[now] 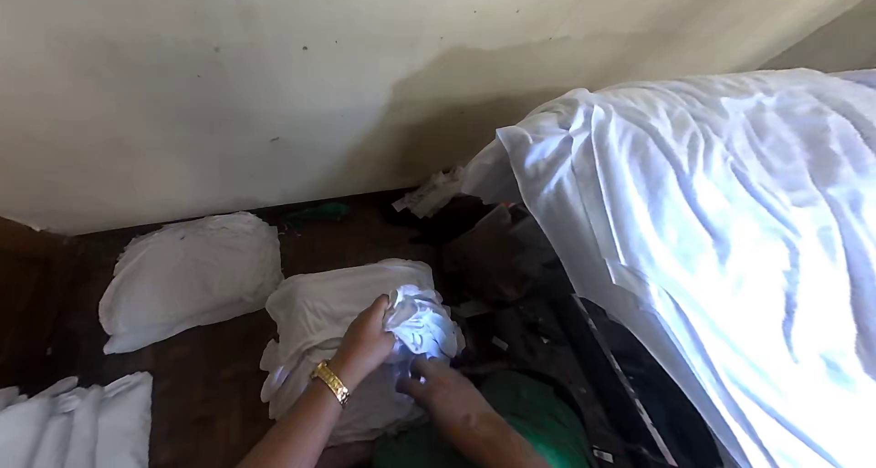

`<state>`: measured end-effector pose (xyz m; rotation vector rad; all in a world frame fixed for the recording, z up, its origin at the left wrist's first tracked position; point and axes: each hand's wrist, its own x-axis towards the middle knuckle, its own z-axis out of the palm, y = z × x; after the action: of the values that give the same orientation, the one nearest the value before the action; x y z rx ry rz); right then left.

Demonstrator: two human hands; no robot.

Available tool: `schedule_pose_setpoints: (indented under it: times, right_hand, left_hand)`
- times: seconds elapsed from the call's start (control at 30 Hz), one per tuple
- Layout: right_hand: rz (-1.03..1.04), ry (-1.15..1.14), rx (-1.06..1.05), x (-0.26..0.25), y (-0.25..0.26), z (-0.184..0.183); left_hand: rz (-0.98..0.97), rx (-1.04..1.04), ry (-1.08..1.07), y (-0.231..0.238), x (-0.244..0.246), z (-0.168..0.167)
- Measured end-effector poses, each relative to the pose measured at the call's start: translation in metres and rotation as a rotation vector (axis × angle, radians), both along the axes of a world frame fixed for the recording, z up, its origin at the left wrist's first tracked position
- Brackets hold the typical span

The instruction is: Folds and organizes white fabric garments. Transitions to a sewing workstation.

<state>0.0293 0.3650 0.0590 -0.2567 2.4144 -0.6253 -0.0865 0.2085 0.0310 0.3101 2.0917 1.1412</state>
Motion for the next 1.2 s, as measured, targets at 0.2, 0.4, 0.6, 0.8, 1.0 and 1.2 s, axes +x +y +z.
schedule_pose_setpoints:
  times: [0.2, 0.4, 0.6, 0.8, 1.0, 1.2]
  right_hand:
    - [0.023, -0.233, 0.443, -0.011, -0.008, -0.007]
    - [-0.251, 0.164, 0.226, -0.023, 0.012, 0.016]
    - [0.002, -0.061, 0.072, 0.003, -0.007, -0.005]
    - [-0.267, 0.000, 0.204, -0.013, 0.005, 0.009]
    - [-0.065, -0.165, -0.097, -0.030, 0.015, 0.033]
    - [0.104, -0.177, 0.128, 0.003, -0.004, -0.026]
  left_hand:
    - [-0.033, 0.062, -0.076, -0.010, 0.013, -0.008]
    - [-0.351, -0.206, 0.080, -0.003, 0.029, 0.005]
    - [-0.094, -0.056, -0.035, -0.005, 0.003, -0.005]
    - [-0.375, -0.153, -0.026, -0.009, 0.019, 0.005]
    - [-0.272, -0.209, -0.057, 0.001, 0.011, -0.008]
    - [-0.031, 0.038, -0.245, -0.007, 0.003, -0.039]
